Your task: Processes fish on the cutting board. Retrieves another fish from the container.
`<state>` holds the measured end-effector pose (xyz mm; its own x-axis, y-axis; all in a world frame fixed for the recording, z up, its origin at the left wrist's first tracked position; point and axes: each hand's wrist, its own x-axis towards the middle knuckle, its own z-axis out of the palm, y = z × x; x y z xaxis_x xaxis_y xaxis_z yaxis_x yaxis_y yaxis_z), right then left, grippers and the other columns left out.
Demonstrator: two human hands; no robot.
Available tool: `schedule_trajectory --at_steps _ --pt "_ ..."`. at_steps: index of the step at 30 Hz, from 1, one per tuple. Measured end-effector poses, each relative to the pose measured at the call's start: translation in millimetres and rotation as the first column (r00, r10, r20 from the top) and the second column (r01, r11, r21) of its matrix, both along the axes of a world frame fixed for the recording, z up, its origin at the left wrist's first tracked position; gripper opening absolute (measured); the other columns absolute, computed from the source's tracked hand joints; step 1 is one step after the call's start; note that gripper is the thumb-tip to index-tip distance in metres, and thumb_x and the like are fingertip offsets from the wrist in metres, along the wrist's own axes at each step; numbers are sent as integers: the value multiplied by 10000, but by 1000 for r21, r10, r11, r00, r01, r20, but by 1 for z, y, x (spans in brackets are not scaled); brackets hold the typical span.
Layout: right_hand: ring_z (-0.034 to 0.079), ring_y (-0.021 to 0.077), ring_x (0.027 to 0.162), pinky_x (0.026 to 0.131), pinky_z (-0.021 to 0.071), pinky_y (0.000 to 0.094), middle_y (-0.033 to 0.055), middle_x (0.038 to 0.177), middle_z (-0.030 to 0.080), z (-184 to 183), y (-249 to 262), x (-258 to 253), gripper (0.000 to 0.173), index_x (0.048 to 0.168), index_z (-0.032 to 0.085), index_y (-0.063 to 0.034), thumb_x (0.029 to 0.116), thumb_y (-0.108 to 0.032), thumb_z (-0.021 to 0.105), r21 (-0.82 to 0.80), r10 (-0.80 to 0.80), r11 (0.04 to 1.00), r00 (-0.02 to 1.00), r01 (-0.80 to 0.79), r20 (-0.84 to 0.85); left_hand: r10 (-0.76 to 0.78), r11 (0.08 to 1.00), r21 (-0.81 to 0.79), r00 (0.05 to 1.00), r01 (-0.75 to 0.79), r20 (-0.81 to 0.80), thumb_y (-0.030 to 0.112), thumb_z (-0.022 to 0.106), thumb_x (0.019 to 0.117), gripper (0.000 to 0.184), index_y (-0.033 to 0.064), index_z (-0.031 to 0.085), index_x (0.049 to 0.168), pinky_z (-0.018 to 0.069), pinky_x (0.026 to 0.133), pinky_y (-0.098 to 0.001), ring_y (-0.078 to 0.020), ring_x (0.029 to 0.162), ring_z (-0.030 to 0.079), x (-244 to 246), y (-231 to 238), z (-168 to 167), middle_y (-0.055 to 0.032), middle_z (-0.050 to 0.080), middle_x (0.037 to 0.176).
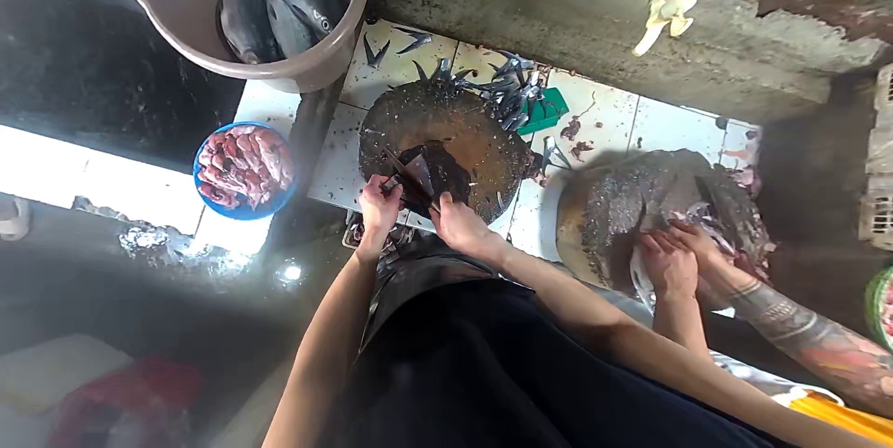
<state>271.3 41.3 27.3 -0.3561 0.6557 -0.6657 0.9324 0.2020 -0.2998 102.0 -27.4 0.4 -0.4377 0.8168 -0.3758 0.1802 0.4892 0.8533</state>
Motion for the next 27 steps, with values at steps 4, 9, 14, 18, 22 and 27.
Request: schedule_trajectory --at_steps 4,9,14,18,22,27 --pt "732 414 895 709 599 599 199 961 703 -22 8 -29 478 1365 467 -60 1079 -442 440 119 -13 993 998 21 -69 -14 1000 -12 993 13 -121 231 728 954 312 130 635 1234 584 728 -565 -336 852 702 2 0 3 -157 713 1029" --pt "722 369 959 825 587 564 198 1008 705 1 23 -11 527 1340 537 -37 1085 -488 441 88 -100 988 963 125 -249 80 996 -40 994 -83 -75 210 746 942 409 62 585 1287 605 769 -555 -326 843 726 2 7 -5 -187 718 1021" --pt "693 279 645 586 591 480 128 742 661 14 4 8 528 1389 491 7 1083 -423 470 346 -18 908 848 236 -530 86 996 -27 991 -84 97 232 757 939 464 126 553 1342 624 680 -508 -298 731 720 2 -14 -1 -165 715 1022" --pt "733 394 896 732 601 581 199 968 701 -29 5 0 466 1325 492 -59 1079 -450 422 119 -7 993 995 20 -104 101 995 -28 994 -100 50 241 751 953 428 121 556 1314 644 628 -484 -283 670 729 7 -11 -8 -159 725 972" --pt "723 383 944 780 592 575 207 1004 698 7 12 -8 527 1279 559 -45 1079 -514 429 82 -29 996 991 41 -133 125 991 -36 992 -125 -9 236 747 941 395 110 589 1281 597 665 -538 -309 733 705 7 -9 -10 -160 719 955" --pt "732 343 815 694 604 537 162 877 697 3 9 -9 509 1321 528 -48 1084 -486 423 224 23 974 969 34 -245 110 994 -4 984 -111 141 195 752 940 465 134 546 1352 643 656 -488 -284 711 732 2 -23 -14 -156 725 1027"
